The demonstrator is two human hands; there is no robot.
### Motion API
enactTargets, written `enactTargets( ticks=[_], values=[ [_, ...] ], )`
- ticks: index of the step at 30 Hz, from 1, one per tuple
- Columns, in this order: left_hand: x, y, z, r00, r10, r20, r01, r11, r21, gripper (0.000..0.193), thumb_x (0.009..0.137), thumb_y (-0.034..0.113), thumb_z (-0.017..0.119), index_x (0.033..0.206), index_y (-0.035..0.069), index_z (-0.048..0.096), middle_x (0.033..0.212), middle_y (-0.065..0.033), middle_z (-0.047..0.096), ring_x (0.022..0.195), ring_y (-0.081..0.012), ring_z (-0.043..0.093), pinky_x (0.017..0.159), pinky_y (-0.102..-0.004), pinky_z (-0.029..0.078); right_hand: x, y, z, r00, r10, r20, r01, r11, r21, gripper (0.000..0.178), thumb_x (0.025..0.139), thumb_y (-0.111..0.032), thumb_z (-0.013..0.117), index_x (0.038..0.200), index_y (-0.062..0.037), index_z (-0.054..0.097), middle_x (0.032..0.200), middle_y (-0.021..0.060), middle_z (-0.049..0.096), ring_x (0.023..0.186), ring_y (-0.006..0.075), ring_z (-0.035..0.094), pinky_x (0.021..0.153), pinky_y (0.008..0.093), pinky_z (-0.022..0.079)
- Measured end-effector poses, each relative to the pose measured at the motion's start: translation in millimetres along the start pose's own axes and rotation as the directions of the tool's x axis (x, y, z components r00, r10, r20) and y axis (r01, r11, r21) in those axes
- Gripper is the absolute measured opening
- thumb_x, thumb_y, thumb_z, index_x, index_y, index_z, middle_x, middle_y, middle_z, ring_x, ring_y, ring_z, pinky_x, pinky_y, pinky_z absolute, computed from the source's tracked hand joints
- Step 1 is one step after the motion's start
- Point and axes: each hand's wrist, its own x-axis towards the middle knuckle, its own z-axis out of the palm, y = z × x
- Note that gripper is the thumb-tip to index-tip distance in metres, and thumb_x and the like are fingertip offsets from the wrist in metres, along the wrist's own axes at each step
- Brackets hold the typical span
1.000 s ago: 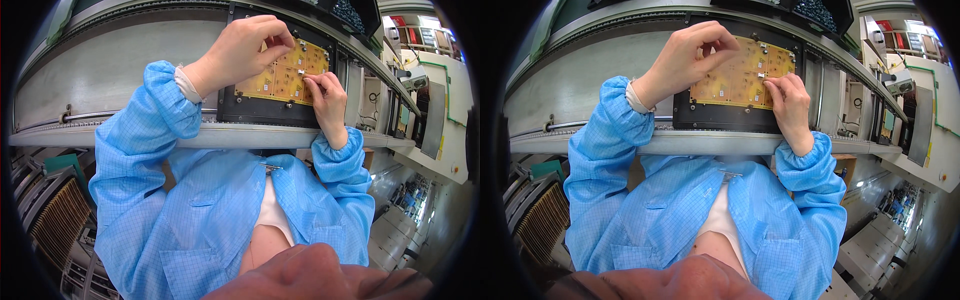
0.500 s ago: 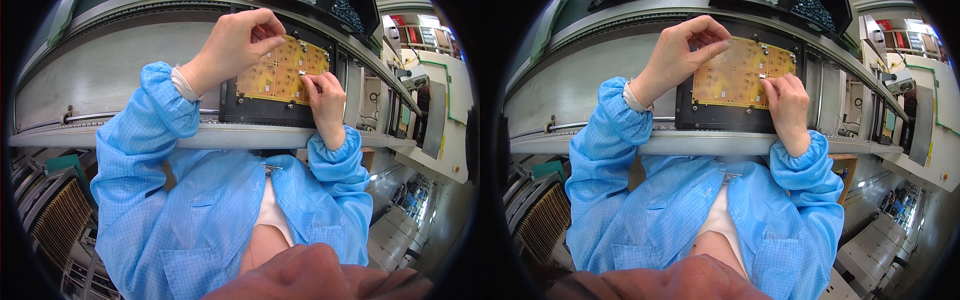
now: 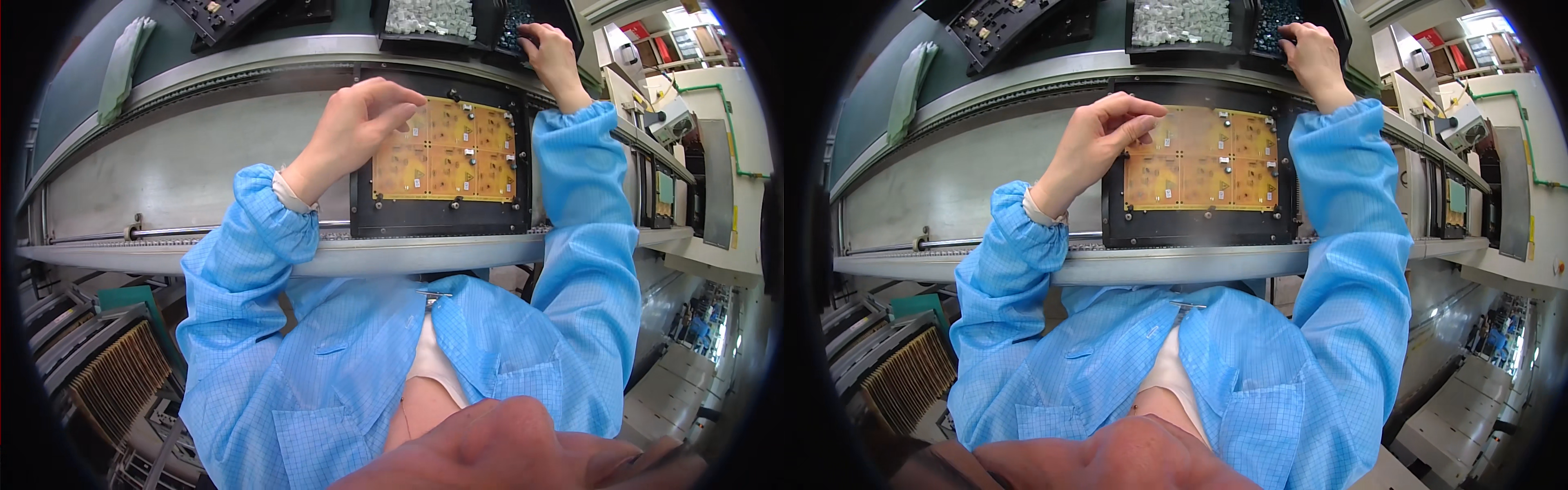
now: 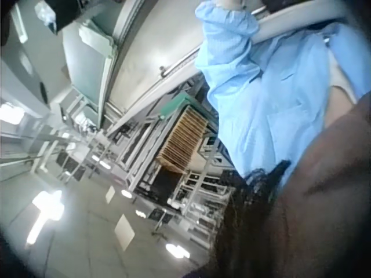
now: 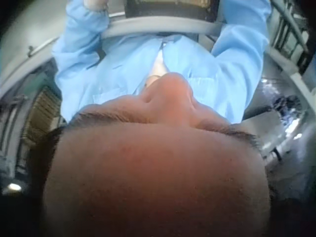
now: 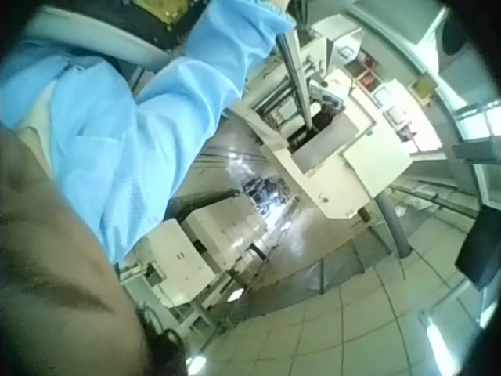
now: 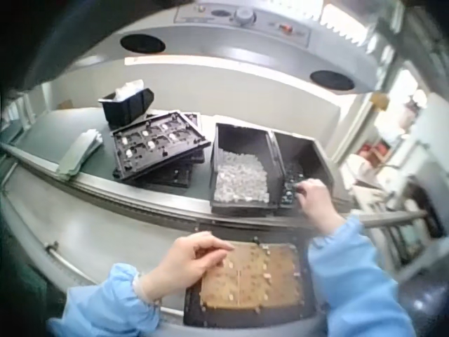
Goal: Manual assembly of electronic components onto printed circuit boards at an assembly line station.
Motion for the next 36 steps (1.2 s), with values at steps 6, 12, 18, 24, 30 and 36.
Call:
enactTargets(
  ticks=[6, 12, 18, 24, 30, 36],
  values=[
    [3, -7, -2, 0.999, -0.044, 0.004, 0.044, 0.999, 0.011, 0.018, 0.092, 0.011, 0.064, 0.107, 0.004, 0.071, 0.09, -0.0057, 0.072, 0.079, -0.0121, 0.068, 0.074, -0.0272, 0.055, 13, -1, 13, 0.999, -0.021, 0.041, 0.023, 0.998, -0.067, 0.016, 0.088, -0.013, 0.065, 0.102, -0.0096, 0.073, 0.096, 0.0107, 0.068, 0.096, 0.0317, 0.065, 0.086, 0.0409, 0.052],
    [14, -14, 1, 0.999, -0.032, -0.011, 0.033, 0.984, 0.176, 0.015, 0.089, 0.01, 0.068, 0.103, 0.005, 0.072, 0.092, -0.0075, 0.072, 0.084, -0.0161, 0.07, 0.077, -0.0288, 0.055, 18, 1, 10, 0.996, -0.002, -0.089, 0.005, 0.999, 0.036, 0.014, 0.094, -0.015, 0.063, 0.103, -0.0072, 0.071, 0.092, 0.0103, 0.07, 0.084, 0.0271, 0.069, 0.078, 0.0352, 0.055],
    [26, -12, 8, 0.997, 0.06, -0.045, -0.038, 0.921, 0.387, 0.012, 0.087, 0.011, 0.07, 0.096, 0.004, 0.072, 0.091, -0.0071, 0.07, 0.085, -0.02, 0.07, 0.077, -0.0303, 0.055, -13, -55, -19, 0.967, 0.253, 0.034, -0.215, 0.738, 0.64, 0.016, 0.095, -0.014, 0.063, 0.105, -0.0037, 0.069, 0.089, 0.007, 0.071, 0.079, 0.0166, 0.069, 0.073, 0.0285, 0.055],
    [33, -12, 9, 0.961, 0.274, 0.049, -0.211, 0.603, 0.769, 0.008, 0.085, 0.009, 0.07, 0.09, 0.003, 0.07, 0.09, -0.01, 0.07, 0.082, -0.0222, 0.07, 0.074, -0.0311, 0.055, -62, -110, -34, 0.956, 0.225, 0.19, -0.27, 0.413, 0.87, 0.016, 0.096, -0.009, 0.063, 0.109, -0.0007, 0.065, 0.085, 0.0024, 0.068, 0.078, 0.0083, 0.064, 0.072, 0.0222, 0.053],
    [33, -3, 8, 0.998, -0.06, -0.037, 0.07, 0.914, 0.399, 0.012, 0.092, 0.01, 0.065, 0.1, 0.001, 0.069, 0.093, -0.0048, 0.07, 0.084, -0.01, 0.065, 0.076, -0.025, 0.052, -83, -135, -22, 0.947, 0.127, 0.295, -0.321, 0.404, 0.856, 0.014, 0.094, -0.01, 0.066, 0.103, -0.0005, 0.068, 0.084, 0.002, 0.068, 0.075, 0.007, 0.062, 0.067, 0.0219, 0.051],
    [28, 10, 5, 0.973, -0.199, 0.118, 0.178, 0.969, 0.169, 0.023, 0.094, 0.009, 0.064, 0.114, 0.001, 0.068, 0.098, -0.0038, 0.069, 0.09, -0.0101, 0.063, 0.081, -0.0251, 0.052, -89, -140, -14, 0.962, 0.09, 0.258, -0.27, 0.443, 0.855, 0.014, 0.093, -0.011, 0.067, 0.102, -0.0002, 0.07, 0.085, 0.0029, 0.069, 0.073, 0.0068, 0.061, 0.064, 0.0213, 0.05]
  ],
)
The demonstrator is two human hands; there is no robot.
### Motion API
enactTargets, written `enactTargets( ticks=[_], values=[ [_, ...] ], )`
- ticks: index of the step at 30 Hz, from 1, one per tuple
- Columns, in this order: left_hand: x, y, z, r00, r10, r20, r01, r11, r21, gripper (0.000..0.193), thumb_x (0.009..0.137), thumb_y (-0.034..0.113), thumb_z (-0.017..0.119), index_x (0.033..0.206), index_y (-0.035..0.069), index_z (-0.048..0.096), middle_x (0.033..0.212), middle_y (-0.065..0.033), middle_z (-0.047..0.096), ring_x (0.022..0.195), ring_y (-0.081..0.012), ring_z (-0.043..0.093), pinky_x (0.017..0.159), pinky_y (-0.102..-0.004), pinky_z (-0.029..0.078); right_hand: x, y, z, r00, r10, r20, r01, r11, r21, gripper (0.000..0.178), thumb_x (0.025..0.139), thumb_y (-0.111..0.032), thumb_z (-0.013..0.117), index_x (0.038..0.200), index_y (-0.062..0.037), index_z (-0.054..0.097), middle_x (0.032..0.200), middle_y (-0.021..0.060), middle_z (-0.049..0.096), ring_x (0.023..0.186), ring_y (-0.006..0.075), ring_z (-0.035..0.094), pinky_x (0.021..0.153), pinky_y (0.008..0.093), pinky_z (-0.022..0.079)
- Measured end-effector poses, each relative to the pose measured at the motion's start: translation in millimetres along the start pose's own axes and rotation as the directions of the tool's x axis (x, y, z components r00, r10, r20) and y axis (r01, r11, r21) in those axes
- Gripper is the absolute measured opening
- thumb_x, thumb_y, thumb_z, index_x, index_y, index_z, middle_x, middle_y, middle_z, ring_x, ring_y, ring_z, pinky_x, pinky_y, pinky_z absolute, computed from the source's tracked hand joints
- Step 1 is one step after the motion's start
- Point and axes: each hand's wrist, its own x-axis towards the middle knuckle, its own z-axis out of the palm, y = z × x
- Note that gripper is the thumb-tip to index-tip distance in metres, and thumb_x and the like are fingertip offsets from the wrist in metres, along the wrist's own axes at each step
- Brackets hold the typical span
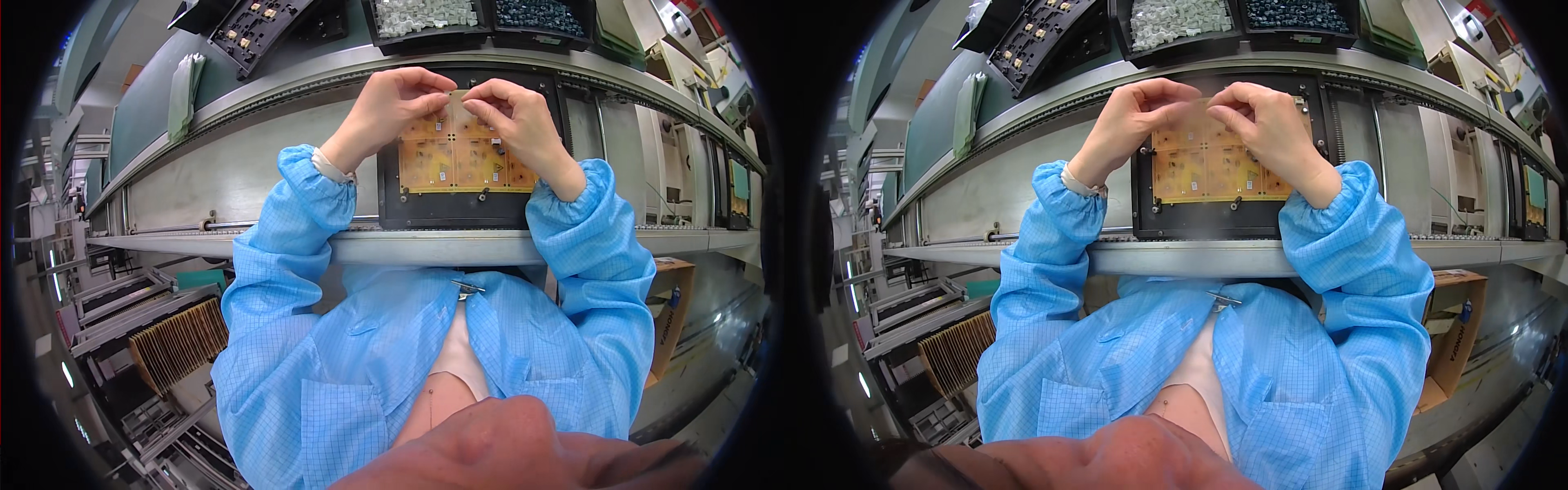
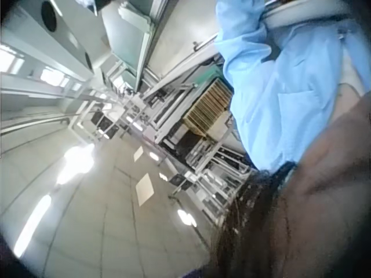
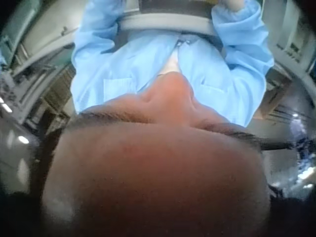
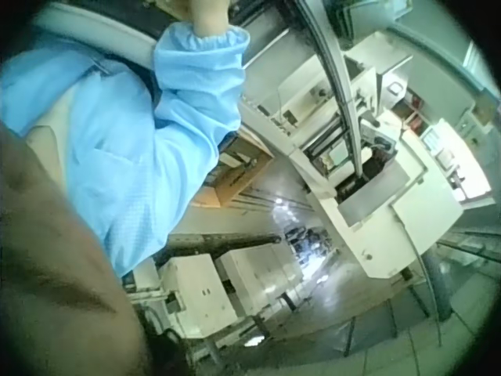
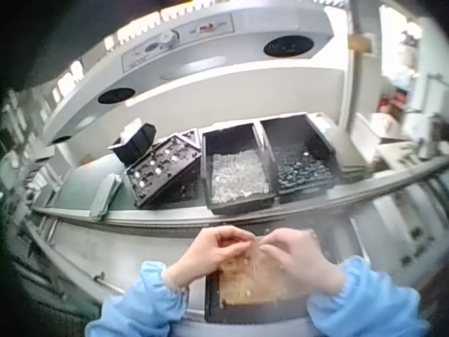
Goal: Manual assembly of electronic components onto printed circuit boards at an assembly line station.
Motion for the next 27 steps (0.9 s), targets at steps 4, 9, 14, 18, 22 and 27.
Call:
enactTargets(
  ticks=[4, 9, 14, 18, 22, 27],
  values=[
    [3, -3, -2, 0.998, 0.068, -0.001, -0.068, 0.996, 0.051, 0.02, 0.092, 0.01, 0.066, 0.11, 0.001, 0.071, 0.101, -0.0052, 0.07, 0.091, -0.0105, 0.064, 0.082, -0.0257, 0.052, 0, 0, 3, 0.998, -0.064, -0.028, 0.065, 0.998, 0.02, 0.015, 0.093, -0.011, 0.067, 0.103, -0.0004, 0.071, 0.084, 0.0032, 0.07, 0.073, 0.0071, 0.061, 0.064, 0.0214, 0.05],
    [10, 3, 0, 0.987, 0.08, -0.136, -0.038, 0.957, 0.288, 0.014, 0.089, 0.01, 0.068, 0.099, 0.003, 0.075, 0.09, -0.0045, 0.072, 0.082, -0.0107, 0.066, 0.075, -0.026, 0.053, 2, 6, -10, 0.999, -0.003, -0.035, 0.006, 0.995, 0.096, 0.016, 0.094, -0.012, 0.066, 0.104, 0.0003, 0.07, 0.085, 0.0032, 0.07, 0.072, 0.0071, 0.06, 0.064, 0.0215, 0.05],
    [18, -9, 1, 0.944, 0.327, -0.054, -0.204, 0.703, 0.681, 0.013, 0.084, 0.008, 0.066, 0.094, 0.003, 0.073, 0.086, -0.0113, 0.071, 0.078, -0.0247, 0.069, 0.072, -0.0322, 0.055, 3, 8, -16, 0.998, 0.045, -0.032, -0.038, 0.982, 0.184, 0.016, 0.095, -0.012, 0.065, 0.105, 0.0004, 0.07, 0.087, 0.0023, 0.069, 0.074, 0.0067, 0.06, 0.067, 0.0213, 0.051],
    [20, -16, 5, 0.925, 0.379, 0.003, -0.252, 0.609, 0.752, 0.013, 0.083, 0.007, 0.065, 0.093, 0.003, 0.072, 0.087, -0.0131, 0.07, 0.081, -0.0307, 0.068, 0.073, -0.0351, 0.055, 2, 9, -18, 0.999, 0.02, -0.04, -0.013, 0.985, 0.172, 0.017, 0.096, -0.012, 0.065, 0.106, 0.0003, 0.07, 0.087, 0.0026, 0.069, 0.075, 0.0068, 0.061, 0.068, 0.0213, 0.051],
    [22, -21, 7, 0.924, 0.383, -0.007, -0.244, 0.603, 0.759, 0.012, 0.085, 0.01, 0.064, 0.093, 0.004, 0.071, 0.088, -0.0125, 0.068, 0.082, -0.0313, 0.067, 0.074, -0.037, 0.054, 4, 12, -19, 0.999, 0.009, -0.047, -0.002, 0.988, 0.155, 0.017, 0.096, -0.012, 0.064, 0.106, 0.0002, 0.07, 0.087, 0.0027, 0.069, 0.075, 0.0069, 0.061, 0.069, 0.0211, 0.051],
    [20, -23, 9, 0.915, 0.401, -0.03, -0.229, 0.581, 0.781, 0.012, 0.086, 0.012, 0.064, 0.093, 0.005, 0.071, 0.087, -0.0115, 0.066, 0.082, -0.0307, 0.066, 0.074, -0.0379, 0.053, 3, 8, -19, 0.998, -0.028, -0.06, 0.036, 0.992, 0.125, 0.017, 0.096, -0.013, 0.066, 0.105, -0.0002, 0.07, 0.087, 0.0027, 0.069, 0.075, 0.007, 0.061, 0.068, 0.0206, 0.051]
  ],
)
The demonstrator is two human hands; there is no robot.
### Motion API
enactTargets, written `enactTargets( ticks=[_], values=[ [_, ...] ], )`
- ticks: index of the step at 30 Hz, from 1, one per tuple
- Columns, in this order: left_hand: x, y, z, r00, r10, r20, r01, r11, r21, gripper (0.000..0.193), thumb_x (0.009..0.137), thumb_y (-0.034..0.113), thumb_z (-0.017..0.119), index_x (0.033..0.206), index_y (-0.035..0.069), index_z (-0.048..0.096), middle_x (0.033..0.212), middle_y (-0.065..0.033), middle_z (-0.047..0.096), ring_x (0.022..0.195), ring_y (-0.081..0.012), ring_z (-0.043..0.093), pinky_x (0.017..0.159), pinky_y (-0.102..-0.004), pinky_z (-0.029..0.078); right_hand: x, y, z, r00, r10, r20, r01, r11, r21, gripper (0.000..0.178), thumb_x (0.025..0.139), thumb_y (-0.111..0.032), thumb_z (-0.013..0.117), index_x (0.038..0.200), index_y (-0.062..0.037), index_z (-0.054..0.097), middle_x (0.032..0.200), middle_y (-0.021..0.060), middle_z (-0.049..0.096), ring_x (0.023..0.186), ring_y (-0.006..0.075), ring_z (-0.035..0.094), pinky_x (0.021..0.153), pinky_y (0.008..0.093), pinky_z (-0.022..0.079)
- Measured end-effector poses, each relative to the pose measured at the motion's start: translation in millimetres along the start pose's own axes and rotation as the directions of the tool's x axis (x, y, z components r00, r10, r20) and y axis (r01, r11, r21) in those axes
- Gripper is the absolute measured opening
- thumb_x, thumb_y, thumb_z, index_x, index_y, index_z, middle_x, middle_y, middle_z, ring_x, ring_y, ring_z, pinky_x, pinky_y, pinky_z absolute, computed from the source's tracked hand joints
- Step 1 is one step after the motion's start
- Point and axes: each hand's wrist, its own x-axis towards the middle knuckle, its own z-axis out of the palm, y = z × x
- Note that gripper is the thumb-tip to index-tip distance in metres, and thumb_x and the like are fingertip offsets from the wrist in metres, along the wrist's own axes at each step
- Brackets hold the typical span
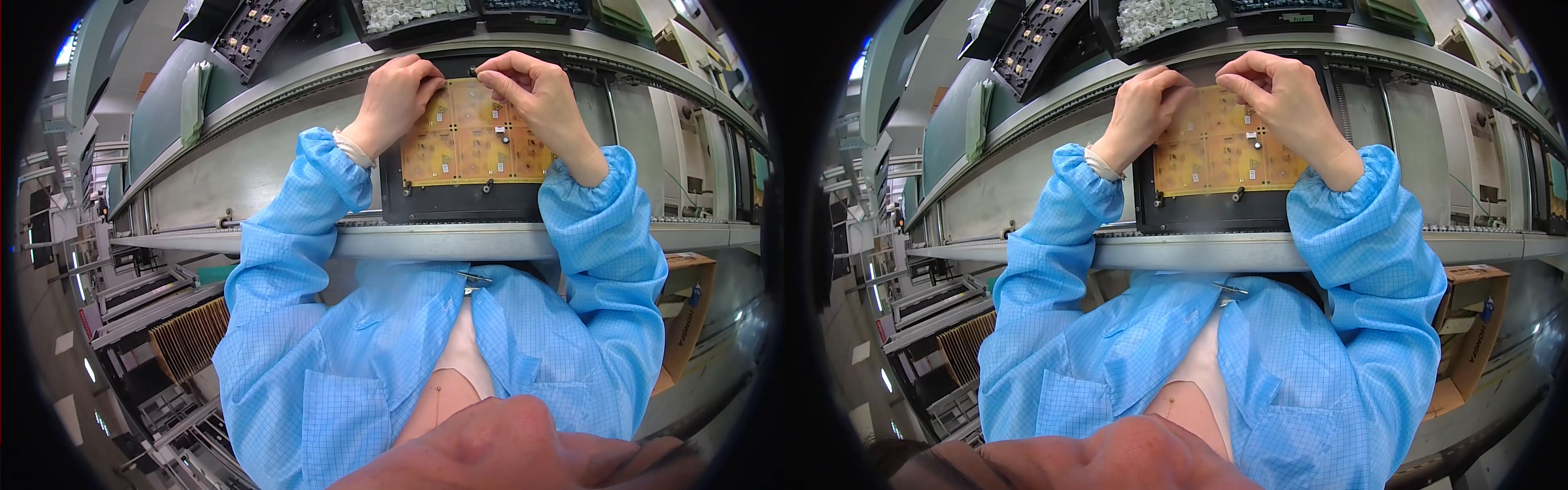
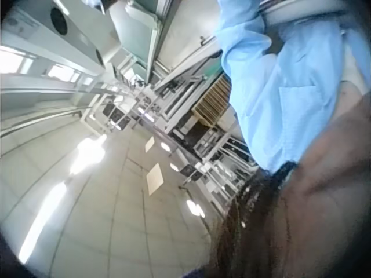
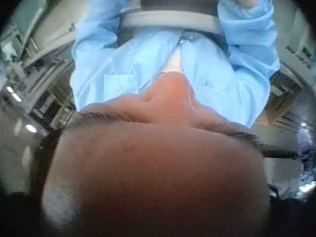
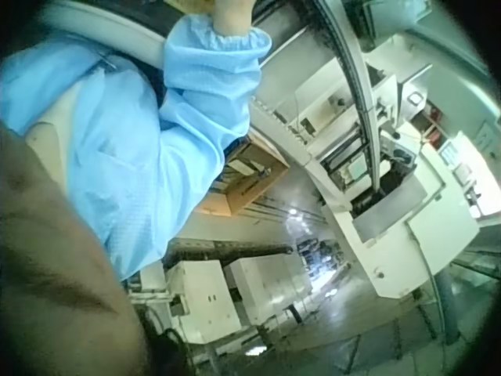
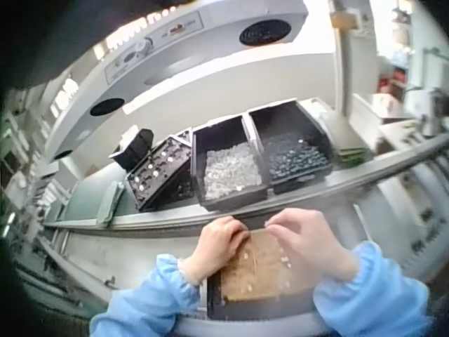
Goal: Manual assembly of electronic components onto printed circuit boards at an assembly line station.
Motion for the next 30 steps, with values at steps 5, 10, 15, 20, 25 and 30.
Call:
enactTargets(
  ticks=[5, 10, 15, 20, 25, 30],
  values=[
    [-1, -2, 3, 0.991, 0.115, -0.061, -0.113, 0.993, 0.036, 0.01, 0.085, 0.013, 0.066, 0.09, 0.006, 0.07, 0.085, -0.0097, 0.065, 0.08, -0.0296, 0.064, 0.071, -0.0377, 0.053, 1, 4, 0, 1.0, 0.013, 0.006, -0.013, 1.0, -0.015, 0.017, 0.096, -0.013, 0.066, 0.105, -0.0006, 0.071, 0.087, 0.0024, 0.069, 0.074, 0.007, 0.061, 0.068, 0.0209, 0.052],
    [-3, -2, 6, 0.988, 0.127, -0.088, -0.127, 0.992, 0.004, 0.009, 0.084, 0.014, 0.068, 0.089, 0.007, 0.07, 0.085, -0.0086, 0.064, 0.081, -0.029, 0.063, 0.071, -0.0376, 0.052, -1, 3, 0, 1.0, 0.028, -0.006, -0.028, 0.999, 0.019, 0.018, 0.096, -0.015, 0.066, 0.106, -0.0009, 0.07, 0.086, 0.0027, 0.07, 0.076, 0.0071, 0.063, 0.069, 0.0209, 0.053],
    [-1, -6, 9, 0.995, 0.056, -0.087, -0.058, 0.998, -0.022, 0.009, 0.084, 0.014, 0.068, 0.089, 0.007, 0.07, 0.086, -0.0078, 0.065, 0.081, -0.028, 0.063, 0.072, -0.0373, 0.052, 0, 3, -1, 0.99, 0.14, 0.009, -0.14, 0.975, 0.173, 0.021, 0.096, -0.019, 0.066, 0.106, -0.0008, 0.068, 0.085, 0.0035, 0.069, 0.076, 0.0074, 0.065, 0.068, 0.0211, 0.055],
    [3, -10, 7, 0.994, 0.097, -0.053, -0.097, 0.995, -0.007, 0.012, 0.084, 0.021, 0.069, 0.085, 0.009, 0.07, 0.082, -0.0057, 0.063, 0.083, -0.0269, 0.063, 0.074, -0.0377, 0.053, 0, 5, -1, 0.99, 0.136, 0.028, -0.139, 0.968, 0.21, 0.021, 0.096, -0.02, 0.066, 0.106, -0.001, 0.069, 0.085, 0.003, 0.069, 0.074, 0.0071, 0.064, 0.067, 0.0211, 0.054],
    [4, -3, 3, 0.999, 0.034, 0.0, -0.034, 0.999, -0.011, 0.011, 0.084, 0.021, 0.069, 0.087, 0.01, 0.071, 0.086, -0.0059, 0.063, 0.083, -0.0274, 0.064, 0.074, -0.0382, 0.053, 0, 6, -2, 0.993, 0.119, 0.027, -0.122, 0.965, 0.232, 0.021, 0.096, -0.02, 0.066, 0.105, -0.0008, 0.069, 0.084, 0.0027, 0.069, 0.074, 0.0068, 0.064, 0.066, 0.0211, 0.054],
    [7, -4, 6, 1.0, -0.021, 0.021, 0.022, 0.999, -0.049, 0.012, 0.084, 0.022, 0.07, 0.087, 0.01, 0.072, 0.087, -0.0059, 0.063, 0.081, -0.0272, 0.065, 0.073, -0.0379, 0.054, 0, 6, -2, 0.995, 0.098, 0.036, -0.103, 0.974, 0.202, 0.021, 0.096, -0.02, 0.066, 0.105, -0.001, 0.069, 0.083, 0.0021, 0.068, 0.074, 0.0067, 0.063, 0.067, 0.0211, 0.053]
  ],
)
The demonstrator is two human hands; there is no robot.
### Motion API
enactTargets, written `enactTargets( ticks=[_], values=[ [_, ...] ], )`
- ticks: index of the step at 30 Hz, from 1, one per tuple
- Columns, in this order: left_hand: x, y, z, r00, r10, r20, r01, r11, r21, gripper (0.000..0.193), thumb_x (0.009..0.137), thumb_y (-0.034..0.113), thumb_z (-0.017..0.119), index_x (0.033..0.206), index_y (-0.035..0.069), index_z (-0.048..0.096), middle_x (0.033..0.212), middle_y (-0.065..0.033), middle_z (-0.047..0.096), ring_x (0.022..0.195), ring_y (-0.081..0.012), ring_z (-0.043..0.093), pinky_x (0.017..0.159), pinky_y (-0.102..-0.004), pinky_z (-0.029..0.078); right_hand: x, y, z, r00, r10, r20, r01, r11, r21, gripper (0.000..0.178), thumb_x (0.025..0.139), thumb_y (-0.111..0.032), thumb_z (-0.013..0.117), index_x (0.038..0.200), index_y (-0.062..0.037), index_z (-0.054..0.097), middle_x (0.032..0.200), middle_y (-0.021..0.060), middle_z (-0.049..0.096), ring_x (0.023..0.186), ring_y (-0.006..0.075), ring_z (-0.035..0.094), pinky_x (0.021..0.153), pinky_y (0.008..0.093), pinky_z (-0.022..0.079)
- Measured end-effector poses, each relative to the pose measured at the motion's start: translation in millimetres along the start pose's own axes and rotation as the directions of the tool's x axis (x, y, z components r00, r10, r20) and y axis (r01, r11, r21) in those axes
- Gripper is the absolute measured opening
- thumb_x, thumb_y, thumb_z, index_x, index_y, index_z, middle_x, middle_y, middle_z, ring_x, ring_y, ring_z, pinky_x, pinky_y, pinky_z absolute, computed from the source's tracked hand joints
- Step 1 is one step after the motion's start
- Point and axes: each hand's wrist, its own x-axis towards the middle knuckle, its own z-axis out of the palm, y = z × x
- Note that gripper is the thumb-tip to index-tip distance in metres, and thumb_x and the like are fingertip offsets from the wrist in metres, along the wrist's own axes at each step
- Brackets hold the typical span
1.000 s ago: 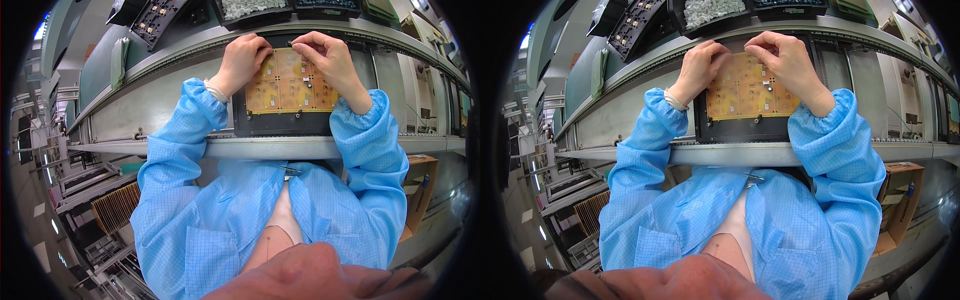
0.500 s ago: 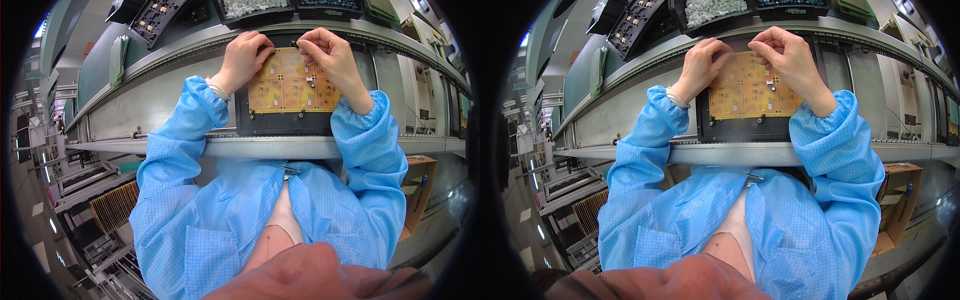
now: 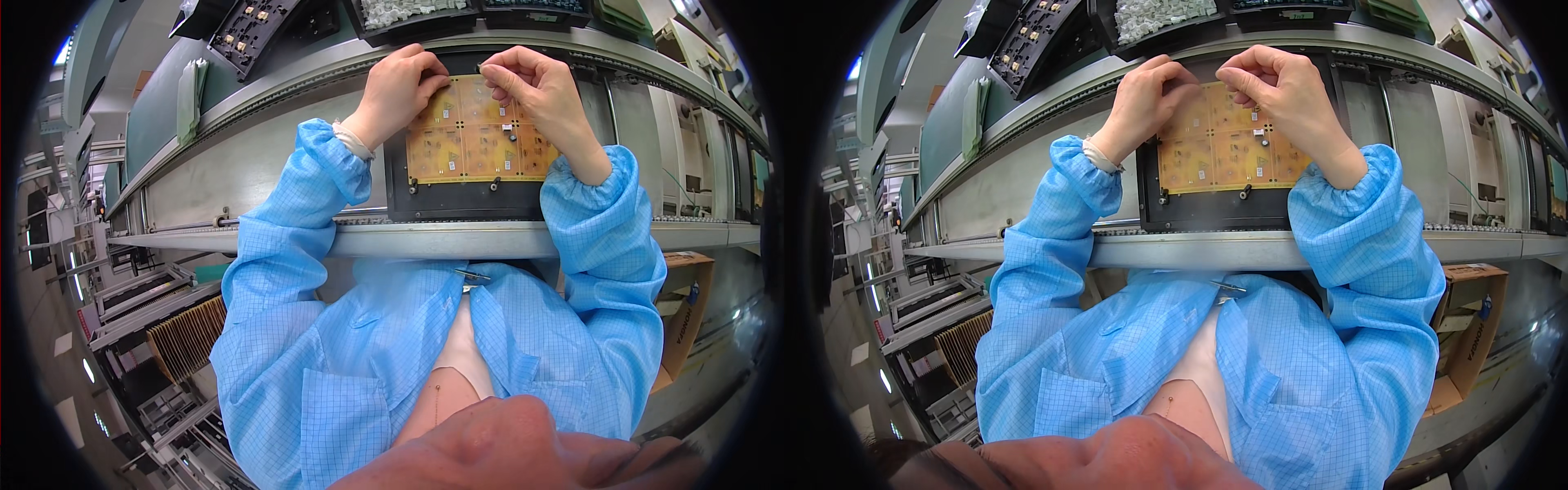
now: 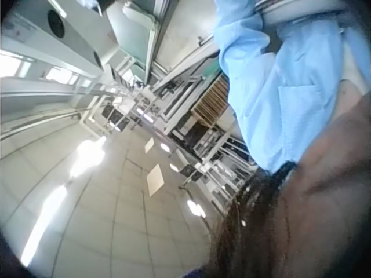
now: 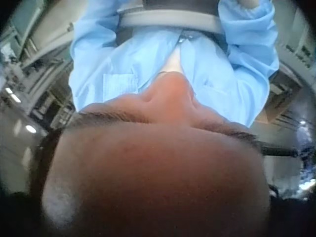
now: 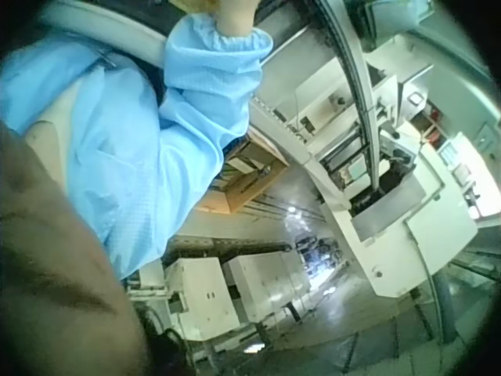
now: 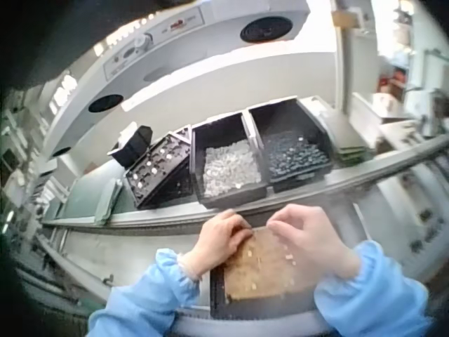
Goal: Manual assembly of electronic components onto printed circuit boards at an assembly line station.
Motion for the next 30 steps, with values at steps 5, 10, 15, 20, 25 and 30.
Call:
enactTargets(
  ticks=[5, 10, 15, 20, 25, 30],
  values=[
    [3, 2, 0, 0.998, -0.056, 0.036, 0.058, 0.997, -0.048, 0.012, 0.083, 0.021, 0.07, 0.086, 0.011, 0.075, 0.085, -0.0053, 0.064, 0.08, -0.025, 0.066, 0.073, -0.0365, 0.054, 0, -2, 1, 1.0, -0.015, -0.007, 0.015, 1.0, -0.009, 0.022, 0.096, -0.02, 0.067, 0.105, -0.0011, 0.07, 0.084, 0.0027, 0.069, 0.075, 0.0073, 0.064, 0.068, 0.0214, 0.054],
    [6, 4, -1, 0.999, -0.018, 0.032, 0.018, 1.0, 0.004, 0.011, 0.082, 0.017, 0.071, 0.088, 0.008, 0.074, 0.085, -0.0057, 0.064, 0.078, -0.0236, 0.066, 0.072, -0.0344, 0.053, -1, -2, -1, 1.0, -0.02, -0.005, 0.02, 1.0, -0.022, 0.023, 0.096, -0.02, 0.066, 0.107, -0.0012, 0.071, 0.086, 0.0037, 0.07, 0.076, 0.0081, 0.065, 0.069, 0.0219, 0.055],
    [5, 7, 0, 0.998, -0.061, 0.031, 0.062, 0.997, -0.034, 0.011, 0.081, 0.021, 0.072, 0.086, 0.011, 0.075, 0.085, -0.0052, 0.064, 0.078, -0.0254, 0.066, 0.072, -0.0367, 0.053, -2, -2, -2, 0.999, -0.038, 0.01, 0.039, 0.998, -0.049, 0.024, 0.097, -0.02, 0.065, 0.112, -0.0018, 0.071, 0.09, 0.005, 0.071, 0.079, 0.0096, 0.067, 0.072, 0.022, 0.056],
    [6, 6, -1, 0.998, -0.003, 0.061, 0.004, 1.0, -0.018, 0.013, 0.083, 0.014, 0.071, 0.092, 0.005, 0.073, 0.086, -0.0076, 0.066, 0.078, -0.0227, 0.067, 0.072, -0.0329, 0.055, -1, -3, -3, 0.999, -0.047, 0.028, 0.046, 0.999, 0.026, 0.026, 0.097, -0.021, 0.065, 0.114, -0.0018, 0.07, 0.092, 0.0053, 0.071, 0.082, 0.0106, 0.068, 0.075, 0.0232, 0.057],
    [8, -1, -1, 0.997, 0.025, 0.079, -0.022, 0.999, -0.035, 0.011, 0.083, 0.018, 0.07, 0.089, 0.01, 0.074, 0.085, -0.0066, 0.066, 0.081, -0.0268, 0.066, 0.074, -0.0375, 0.053, 1, -5, -6, 0.998, -0.04, 0.053, 0.037, 0.998, 0.043, 0.027, 0.097, -0.02, 0.065, 0.116, -0.0018, 0.07, 0.094, 0.005, 0.071, 0.082, 0.0109, 0.068, 0.078, 0.0239, 0.057],
    [8, 8, 0, 0.991, 0.133, 0.021, -0.134, 0.986, 0.1, 0.008, 0.084, 0.016, 0.068, 0.086, 0.01, 0.072, 0.085, -0.0059, 0.065, 0.082, -0.0271, 0.065, 0.074, -0.0381, 0.053, 3, -4, -10, 0.999, 0.036, 0.031, -0.036, 0.999, 0.02, 0.028, 0.096, -0.022, 0.066, 0.116, -0.0032, 0.07, 0.096, 0.0031, 0.069, 0.088, 0.0094, 0.065, 0.082, 0.0238, 0.055]
  ],
)
